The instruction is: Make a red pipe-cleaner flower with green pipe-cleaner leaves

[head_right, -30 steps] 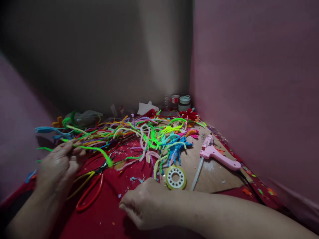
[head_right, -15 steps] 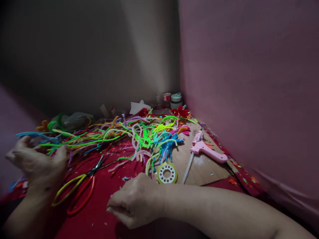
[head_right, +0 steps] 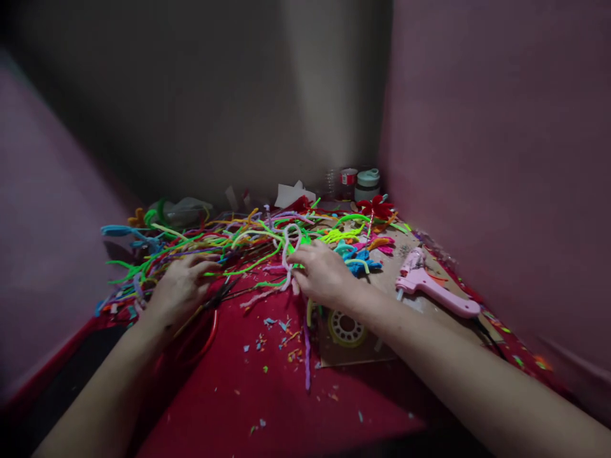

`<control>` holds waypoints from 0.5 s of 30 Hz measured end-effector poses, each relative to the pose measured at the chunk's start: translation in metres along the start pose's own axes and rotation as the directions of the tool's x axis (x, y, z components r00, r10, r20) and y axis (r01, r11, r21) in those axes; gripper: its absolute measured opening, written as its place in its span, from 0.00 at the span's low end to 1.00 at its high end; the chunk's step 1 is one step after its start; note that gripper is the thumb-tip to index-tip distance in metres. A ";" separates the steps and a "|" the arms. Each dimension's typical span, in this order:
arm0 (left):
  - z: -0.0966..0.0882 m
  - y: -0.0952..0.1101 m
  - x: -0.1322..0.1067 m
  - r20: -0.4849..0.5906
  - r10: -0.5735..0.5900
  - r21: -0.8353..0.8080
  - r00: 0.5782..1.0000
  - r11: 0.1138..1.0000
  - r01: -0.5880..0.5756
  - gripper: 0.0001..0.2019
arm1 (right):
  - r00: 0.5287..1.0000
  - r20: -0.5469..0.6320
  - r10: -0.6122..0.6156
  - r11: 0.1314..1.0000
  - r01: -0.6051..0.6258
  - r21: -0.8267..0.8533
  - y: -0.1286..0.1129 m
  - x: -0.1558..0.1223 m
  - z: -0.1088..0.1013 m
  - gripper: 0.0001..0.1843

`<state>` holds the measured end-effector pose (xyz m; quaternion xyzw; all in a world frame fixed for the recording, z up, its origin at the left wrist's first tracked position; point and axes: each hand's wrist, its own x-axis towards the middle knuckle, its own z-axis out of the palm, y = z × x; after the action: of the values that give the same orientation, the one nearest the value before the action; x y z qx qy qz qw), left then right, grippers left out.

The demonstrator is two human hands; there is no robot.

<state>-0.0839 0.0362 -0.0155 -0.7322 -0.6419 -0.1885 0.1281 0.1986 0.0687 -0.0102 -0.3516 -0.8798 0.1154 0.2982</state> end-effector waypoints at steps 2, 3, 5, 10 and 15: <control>0.001 0.006 -0.002 0.052 0.081 -0.029 0.995 0.996 -0.080 0.09 | 0.992 0.085 -0.089 0.993 0.095 -0.069 -0.005 0.005 0.010 0.13; 0.003 0.011 -0.003 0.064 0.111 -0.035 0.992 0.993 -0.109 0.09 | 0.983 0.130 -0.129 0.985 0.142 -0.096 -0.010 0.008 0.015 0.15; 0.007 0.019 -0.004 0.111 0.157 -0.039 0.981 0.987 -0.153 0.09 | 0.961 0.212 -0.178 0.967 0.211 -0.143 -0.019 0.014 0.023 0.16; 0.016 0.032 -0.008 0.290 0.204 0.046 0.935 0.973 -0.227 0.10 | 0.900 0.398 -0.177 0.935 0.280 -0.217 -0.031 0.027 0.039 0.10; 0.017 0.037 -0.012 0.294 0.215 0.087 0.931 0.964 -0.250 0.12 | 0.880 0.429 -0.202 0.923 0.318 -0.217 -0.026 0.026 0.046 0.10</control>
<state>-0.0471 0.0275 -0.0336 -0.8132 -0.5724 -0.0260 0.1020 0.1416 0.0674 -0.0243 -0.2368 -0.9687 0.0172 0.0726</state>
